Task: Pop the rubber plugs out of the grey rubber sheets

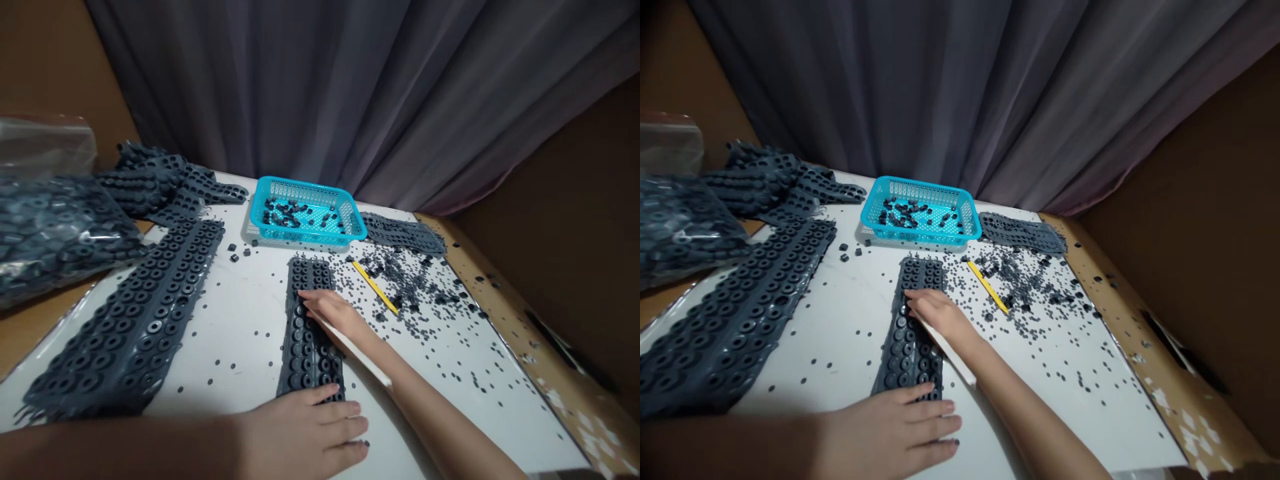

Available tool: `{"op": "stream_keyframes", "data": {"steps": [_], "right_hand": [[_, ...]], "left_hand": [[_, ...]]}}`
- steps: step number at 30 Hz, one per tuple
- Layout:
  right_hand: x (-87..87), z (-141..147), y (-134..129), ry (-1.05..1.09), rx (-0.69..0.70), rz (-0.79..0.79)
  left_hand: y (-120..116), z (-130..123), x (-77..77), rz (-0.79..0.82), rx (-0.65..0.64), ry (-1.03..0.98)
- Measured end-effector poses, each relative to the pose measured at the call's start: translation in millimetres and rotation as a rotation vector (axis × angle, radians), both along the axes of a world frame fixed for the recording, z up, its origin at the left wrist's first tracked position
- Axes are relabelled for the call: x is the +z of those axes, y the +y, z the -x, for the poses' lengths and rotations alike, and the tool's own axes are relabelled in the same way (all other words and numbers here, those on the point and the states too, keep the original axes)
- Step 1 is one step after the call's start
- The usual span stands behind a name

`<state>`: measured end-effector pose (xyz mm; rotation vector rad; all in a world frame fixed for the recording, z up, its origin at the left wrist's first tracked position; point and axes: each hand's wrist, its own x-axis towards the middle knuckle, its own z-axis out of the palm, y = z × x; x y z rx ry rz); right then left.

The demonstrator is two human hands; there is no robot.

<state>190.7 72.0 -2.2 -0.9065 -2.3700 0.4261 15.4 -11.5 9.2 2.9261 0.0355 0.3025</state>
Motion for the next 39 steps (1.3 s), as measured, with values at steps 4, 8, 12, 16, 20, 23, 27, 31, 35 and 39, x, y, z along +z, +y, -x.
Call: {"op": "stream_keyframes", "data": {"steps": [4, 8, 12, 16, 20, 23, 27, 31, 35, 39], "right_hand": [[2.0, -5.7, 10.6, 0.007, -0.18, -0.004], [13.6, -9.6, -0.1, 0.147, -0.328, 0.119], [19.2, -2.9, -25.9, 0.232, -0.155, 0.335], [14.0, 3.8, -35.1, 0.2, -0.075, 0.302], [8.4, 3.1, -30.8, 0.153, -0.056, 0.211], [4.3, 1.5, -25.7, 0.063, -0.016, 0.116], [2.6, 0.8, -15.6, -0.041, -0.001, -0.047], [7.8, -4.5, -3.5, -0.068, -0.147, -0.091], [10.8, -19.0, 1.9, -0.027, -0.358, -0.044], [12.3, -36.4, -1.3, -0.083, -0.638, -0.01]], "left_hand": [[-0.5, 3.2, -0.7, 0.081, 0.003, 0.002], [-1.2, 5.0, -3.8, 0.122, 0.0, -0.024], [-0.8, 5.0, -2.0, 0.091, -0.044, -0.04], [-1.5, 5.2, -1.8, 0.08, -0.093, -0.052], [-1.4, 6.1, -5.5, 0.107, -0.098, -0.062], [0.1, 6.9, -5.8, 0.129, -0.106, -0.045], [0.7, 8.3, -4.0, 0.178, -0.104, -0.045], [-0.5, 9.1, -4.6, 0.215, -0.105, -0.039], [0.6, 8.9, -6.2, 0.187, -0.094, -0.06], [1.3, 8.7, -8.1, 0.16, -0.087, -0.095]]}}
